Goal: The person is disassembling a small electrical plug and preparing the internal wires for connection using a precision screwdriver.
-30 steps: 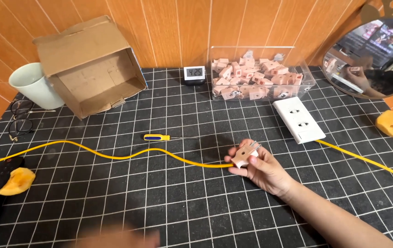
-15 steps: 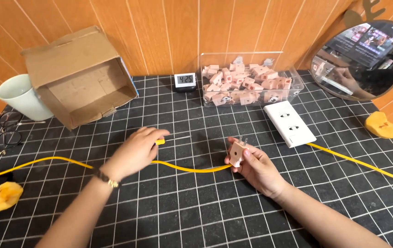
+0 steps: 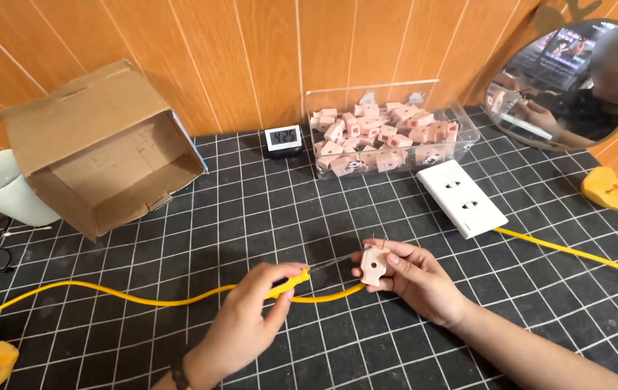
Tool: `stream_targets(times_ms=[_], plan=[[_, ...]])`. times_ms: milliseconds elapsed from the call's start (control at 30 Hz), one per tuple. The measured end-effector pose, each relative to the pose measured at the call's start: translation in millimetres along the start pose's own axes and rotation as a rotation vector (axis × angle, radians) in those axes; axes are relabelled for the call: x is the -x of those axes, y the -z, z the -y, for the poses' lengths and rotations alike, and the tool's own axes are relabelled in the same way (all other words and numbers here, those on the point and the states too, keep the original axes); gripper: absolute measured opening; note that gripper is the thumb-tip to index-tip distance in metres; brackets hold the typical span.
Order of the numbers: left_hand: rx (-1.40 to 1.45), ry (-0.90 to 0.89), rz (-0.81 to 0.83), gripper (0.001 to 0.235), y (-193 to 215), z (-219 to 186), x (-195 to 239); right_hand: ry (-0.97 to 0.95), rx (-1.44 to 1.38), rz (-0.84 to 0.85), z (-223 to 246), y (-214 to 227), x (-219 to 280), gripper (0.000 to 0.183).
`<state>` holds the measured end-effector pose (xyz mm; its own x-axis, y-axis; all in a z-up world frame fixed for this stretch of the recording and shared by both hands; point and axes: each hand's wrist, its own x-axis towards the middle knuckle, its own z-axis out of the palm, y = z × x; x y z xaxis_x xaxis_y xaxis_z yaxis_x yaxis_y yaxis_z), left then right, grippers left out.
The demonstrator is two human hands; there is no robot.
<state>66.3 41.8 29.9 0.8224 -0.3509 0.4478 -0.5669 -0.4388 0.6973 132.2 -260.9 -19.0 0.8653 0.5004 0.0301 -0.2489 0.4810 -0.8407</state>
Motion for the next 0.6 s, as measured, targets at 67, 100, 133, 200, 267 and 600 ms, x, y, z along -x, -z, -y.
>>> stream_targets(times_ms=[67, 100, 133, 200, 267, 600], plan=[[-0.138, -0.165, -0.019, 0.029, 3, -2, -3, 0.003, 0.008, 0.009, 2, -4, -1, 0.039], [-0.280, -0.332, -0.040, 0.027, 4, -4, -4, 0.008, 0.017, 0.022, 3, -6, 0, 0.039], [-0.278, -0.328, -0.040, 0.027, 5, -6, -4, 0.003, 0.017, 0.021, 4, -7, 0, 0.039], [-0.410, -0.460, -0.095, 0.023, 7, -10, -6, 0.002, 0.033, 0.012, 6, -9, 0, 0.040], [-0.437, -0.465, -0.113, 0.024, 7, -13, -5, 0.001, 0.030, 0.010, 5, -9, 0, 0.040], [-0.673, -0.521, -0.204, 0.016, 14, -18, -6, -0.017, 0.053, -0.016, 4, -8, -1, 0.042]])
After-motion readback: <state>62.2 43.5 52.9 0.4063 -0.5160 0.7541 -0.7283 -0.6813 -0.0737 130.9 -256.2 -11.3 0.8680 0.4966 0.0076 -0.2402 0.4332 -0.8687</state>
